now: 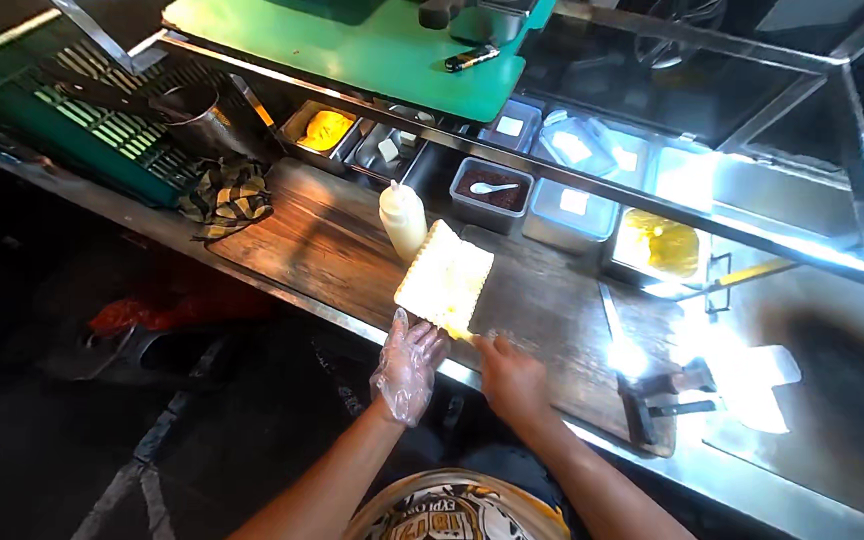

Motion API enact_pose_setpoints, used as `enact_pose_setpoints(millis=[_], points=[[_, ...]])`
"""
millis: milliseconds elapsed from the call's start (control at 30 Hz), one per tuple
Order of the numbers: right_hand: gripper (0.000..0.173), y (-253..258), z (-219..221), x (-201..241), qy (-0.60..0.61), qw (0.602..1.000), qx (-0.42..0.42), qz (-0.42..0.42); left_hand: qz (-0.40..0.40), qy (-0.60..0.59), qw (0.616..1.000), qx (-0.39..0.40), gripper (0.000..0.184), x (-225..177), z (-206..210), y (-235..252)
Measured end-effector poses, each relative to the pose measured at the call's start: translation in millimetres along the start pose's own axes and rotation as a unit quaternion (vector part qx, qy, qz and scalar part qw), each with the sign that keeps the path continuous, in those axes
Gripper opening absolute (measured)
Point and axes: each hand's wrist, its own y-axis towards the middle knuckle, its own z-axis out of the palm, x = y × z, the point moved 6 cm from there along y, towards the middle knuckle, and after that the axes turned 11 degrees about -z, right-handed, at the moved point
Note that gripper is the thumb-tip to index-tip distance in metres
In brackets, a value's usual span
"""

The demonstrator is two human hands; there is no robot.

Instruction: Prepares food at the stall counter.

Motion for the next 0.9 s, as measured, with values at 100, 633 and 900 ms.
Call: enact_pose_setpoints(millis=[100,633,900], points=[[0.037,42.9,-10.2,-21.5,0.095,0.993,-0.025,0.062,-0.014,0.004,1.0,0.017,0.073,2.0,-4.0,2.5],[0.039,63.0,1.0,-2.7,0.04,0.997,-0.015,0.064,0.036,0.193,0.979,-0.052,0.047,-73.1,-78.2,23.4],[0.034,92.4,-7.8,-20.3,0.032,0.996,-0.061,0.06,0.109,0.232,0.965,-0.06,0.04,-129.7,-78.3,47.8]])
